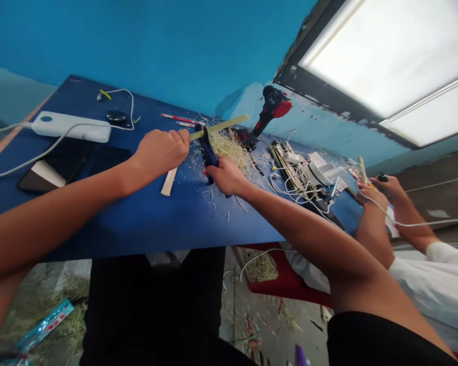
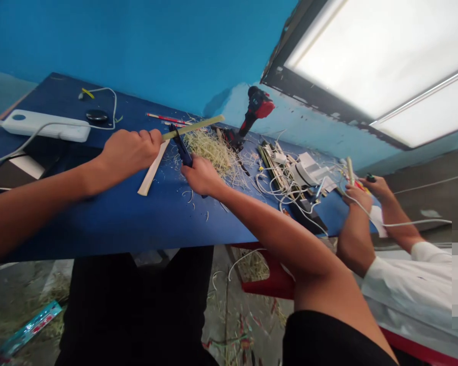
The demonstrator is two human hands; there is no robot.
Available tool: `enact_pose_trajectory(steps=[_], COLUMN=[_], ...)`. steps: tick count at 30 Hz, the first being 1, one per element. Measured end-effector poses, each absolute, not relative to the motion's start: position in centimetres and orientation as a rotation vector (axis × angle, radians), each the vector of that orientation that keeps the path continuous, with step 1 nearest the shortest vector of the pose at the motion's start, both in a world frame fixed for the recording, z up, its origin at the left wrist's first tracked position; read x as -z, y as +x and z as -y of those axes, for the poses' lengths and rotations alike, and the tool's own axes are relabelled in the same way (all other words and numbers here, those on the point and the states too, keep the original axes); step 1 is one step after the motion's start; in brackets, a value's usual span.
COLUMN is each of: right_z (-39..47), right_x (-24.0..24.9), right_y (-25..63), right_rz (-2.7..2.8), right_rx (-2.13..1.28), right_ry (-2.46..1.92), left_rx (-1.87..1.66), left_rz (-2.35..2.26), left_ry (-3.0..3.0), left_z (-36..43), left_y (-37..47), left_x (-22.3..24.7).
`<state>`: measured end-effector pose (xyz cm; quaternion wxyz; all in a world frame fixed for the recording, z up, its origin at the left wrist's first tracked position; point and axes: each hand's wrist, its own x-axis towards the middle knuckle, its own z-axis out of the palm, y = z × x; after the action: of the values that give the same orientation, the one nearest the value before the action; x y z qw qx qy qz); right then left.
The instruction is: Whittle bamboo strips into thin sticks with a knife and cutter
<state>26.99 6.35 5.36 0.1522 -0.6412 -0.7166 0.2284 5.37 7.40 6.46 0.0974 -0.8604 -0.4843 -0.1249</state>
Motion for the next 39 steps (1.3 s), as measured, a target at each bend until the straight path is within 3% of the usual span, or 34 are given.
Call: enact_pose_trajectory(steps=[13, 39], right_z=[-6.6, -7.0], right_x=[-6.3, -5.9], right_y=[25.9, 26.8], right_rz=[2.089, 2.147], right_rx=[-0.630, -0.592], right_ry=[-1.939, -1.862], left_rx=[0.123, 0.194], left_rz=[1.426, 1.461], left_ry=[-2.506, -2.445], left_z=[-8.0, -8.7], left_y=[5.2, 5.5], left_x=[-6.6, -5.7])
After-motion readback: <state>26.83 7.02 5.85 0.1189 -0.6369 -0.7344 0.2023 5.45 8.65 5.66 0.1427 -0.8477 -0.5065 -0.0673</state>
